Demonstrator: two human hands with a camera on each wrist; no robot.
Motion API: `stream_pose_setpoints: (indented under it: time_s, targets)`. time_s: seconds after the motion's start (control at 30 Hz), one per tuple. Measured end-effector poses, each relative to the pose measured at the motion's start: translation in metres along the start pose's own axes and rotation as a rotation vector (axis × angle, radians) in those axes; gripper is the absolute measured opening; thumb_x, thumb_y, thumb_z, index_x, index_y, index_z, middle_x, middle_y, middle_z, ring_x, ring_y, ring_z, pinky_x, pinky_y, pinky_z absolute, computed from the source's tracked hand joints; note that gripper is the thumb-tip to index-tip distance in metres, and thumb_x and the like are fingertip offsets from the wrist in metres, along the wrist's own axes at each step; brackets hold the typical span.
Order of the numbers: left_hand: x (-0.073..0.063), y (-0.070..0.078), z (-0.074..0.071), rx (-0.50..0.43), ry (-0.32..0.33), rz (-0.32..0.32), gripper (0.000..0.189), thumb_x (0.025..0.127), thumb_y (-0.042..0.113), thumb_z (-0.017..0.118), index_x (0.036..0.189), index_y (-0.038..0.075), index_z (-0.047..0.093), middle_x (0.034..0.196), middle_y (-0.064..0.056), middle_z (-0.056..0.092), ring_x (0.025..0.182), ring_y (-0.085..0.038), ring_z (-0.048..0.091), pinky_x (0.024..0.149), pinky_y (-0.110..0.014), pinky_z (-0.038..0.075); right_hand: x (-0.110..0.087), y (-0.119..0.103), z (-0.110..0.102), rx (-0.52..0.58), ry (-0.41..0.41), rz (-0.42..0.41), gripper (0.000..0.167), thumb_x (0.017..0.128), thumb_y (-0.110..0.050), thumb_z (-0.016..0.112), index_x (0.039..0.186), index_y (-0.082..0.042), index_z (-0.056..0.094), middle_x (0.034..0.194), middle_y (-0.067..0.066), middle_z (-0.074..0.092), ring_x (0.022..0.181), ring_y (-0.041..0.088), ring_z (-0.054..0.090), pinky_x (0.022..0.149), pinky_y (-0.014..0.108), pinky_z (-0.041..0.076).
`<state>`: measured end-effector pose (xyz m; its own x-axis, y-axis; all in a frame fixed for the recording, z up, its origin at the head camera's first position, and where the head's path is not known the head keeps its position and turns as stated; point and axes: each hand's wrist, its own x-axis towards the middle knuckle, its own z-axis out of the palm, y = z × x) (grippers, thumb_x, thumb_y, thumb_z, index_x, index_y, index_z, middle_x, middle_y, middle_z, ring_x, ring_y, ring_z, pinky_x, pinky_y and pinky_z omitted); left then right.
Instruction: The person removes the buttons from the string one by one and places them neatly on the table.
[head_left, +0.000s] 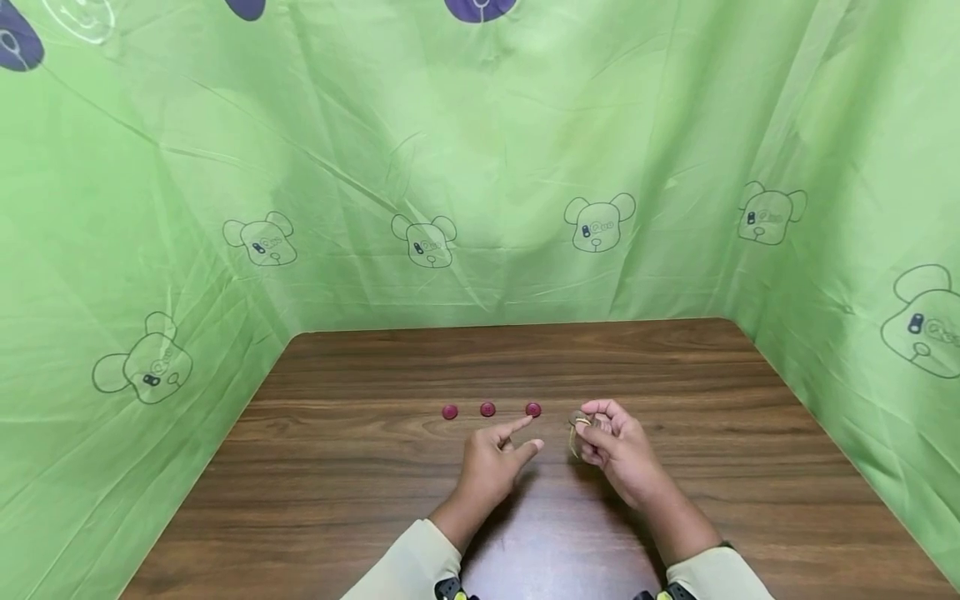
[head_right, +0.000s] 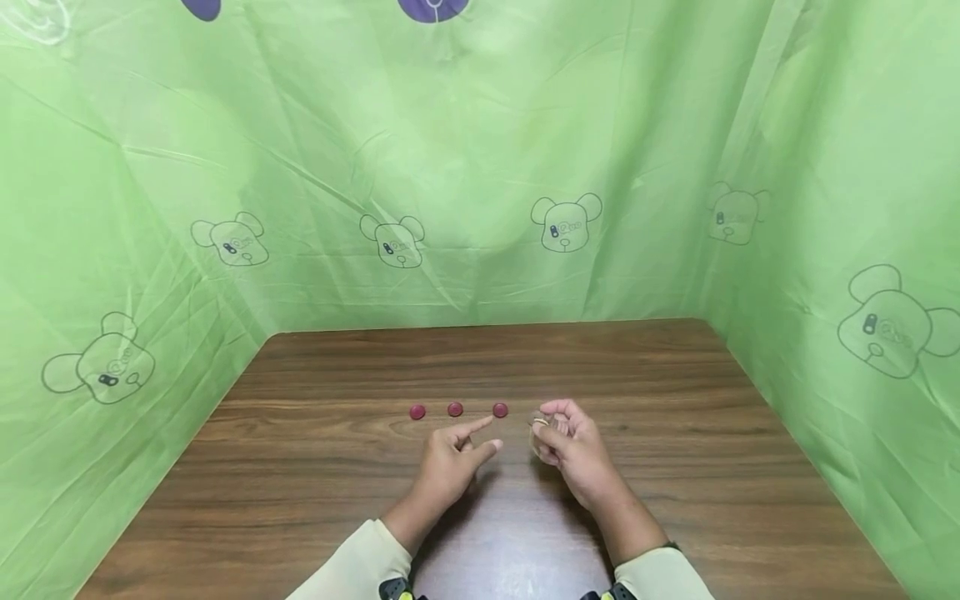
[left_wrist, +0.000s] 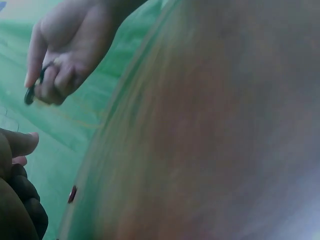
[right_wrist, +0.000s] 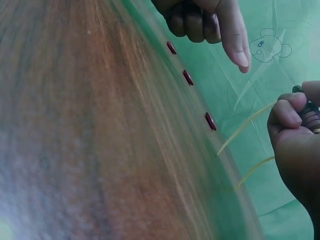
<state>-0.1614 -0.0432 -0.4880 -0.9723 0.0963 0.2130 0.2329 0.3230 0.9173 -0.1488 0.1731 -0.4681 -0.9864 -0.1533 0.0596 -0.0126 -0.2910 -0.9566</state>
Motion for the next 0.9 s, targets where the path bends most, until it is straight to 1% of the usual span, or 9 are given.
stream_pose_setpoints:
  time_s: [0.17,0.27,0.37,0.5,0.6,0.73,0.9]
  targets:
    - [-0.014,0.007,0.009,-0.067,-0.039,0.014,0.040,0.090,0.013,0.090,0.128,0.007,0.081,0.053,0.010,0.038,0.044,0.011,0.027,0.044,-0.012,0.023,0.001,0.002,-0.001,-0.003,-0.035,-0.031,0.023,0.105,0.006,0.060,0.124,-0.002,0.051,0.089,-0.008,0.067,0.070,0.007,0.053,0.062,0.019,0.045]
    - [-0.020,0.009,0.012,-0.115,-0.056,0.011,0.041,0.091,0.015,0.089,0.130,0.006,0.080,0.053,0.009,0.039,0.044,0.010,0.029,0.043,-0.012,0.023,0.001,0.004,-0.002,0.002,-0.071,-0.063,0.021,0.105,0.007,0.060,0.125,-0.002,0.057,0.095,-0.006,0.071,0.070,0.005,0.054,0.062,0.018,0.045]
    - [-0.024,0.010,0.014,-0.153,-0.059,0.003,0.041,0.091,0.015,0.089,0.131,0.007,0.079,0.053,0.008,0.039,0.043,0.009,0.030,0.042,-0.011,0.025,0.001,0.005,-0.003,0.003,-0.094,-0.085,0.022,0.105,0.007,0.060,0.124,-0.002,0.064,0.097,-0.006,0.073,0.071,0.005,0.055,0.062,0.017,0.045]
    - [-0.025,0.010,0.013,-0.197,-0.039,-0.016,0.040,0.091,0.014,0.089,0.131,0.009,0.080,0.054,0.006,0.039,0.041,0.008,0.033,0.041,-0.012,0.028,0.001,0.006,-0.004,-0.028,-0.089,-0.079,0.023,0.104,0.008,0.063,0.124,-0.002,0.068,0.092,-0.007,0.070,0.071,0.004,0.055,0.062,0.017,0.046]
    - [-0.025,0.009,0.010,-0.199,-0.015,-0.023,0.039,0.091,0.015,0.089,0.129,0.010,0.081,0.056,0.005,0.039,0.044,0.007,0.033,0.044,-0.012,0.029,0.000,0.006,-0.004,-0.068,-0.075,-0.058,0.022,0.103,0.007,0.065,0.123,-0.002,0.069,0.089,-0.007,0.070,0.070,0.003,0.055,0.062,0.017,0.047]
    - [-0.024,0.008,0.006,-0.195,-0.001,-0.017,0.038,0.092,0.015,0.089,0.129,0.010,0.081,0.057,0.005,0.039,0.048,0.005,0.032,0.047,-0.013,0.028,0.000,0.006,-0.003,-0.114,-0.087,-0.058,0.022,0.102,0.008,0.065,0.123,0.001,0.068,0.097,-0.007,0.076,0.071,0.001,0.056,0.062,0.015,0.048]
    - [-0.024,0.007,0.005,-0.233,-0.016,-0.014,0.038,0.092,0.015,0.089,0.128,0.009,0.081,0.058,0.004,0.039,0.048,0.005,0.033,0.047,-0.013,0.029,0.000,0.008,-0.002,-0.140,-0.139,-0.067,0.025,0.102,0.008,0.064,0.126,0.012,0.063,0.101,-0.008,0.077,0.074,0.000,0.057,0.064,0.015,0.049]
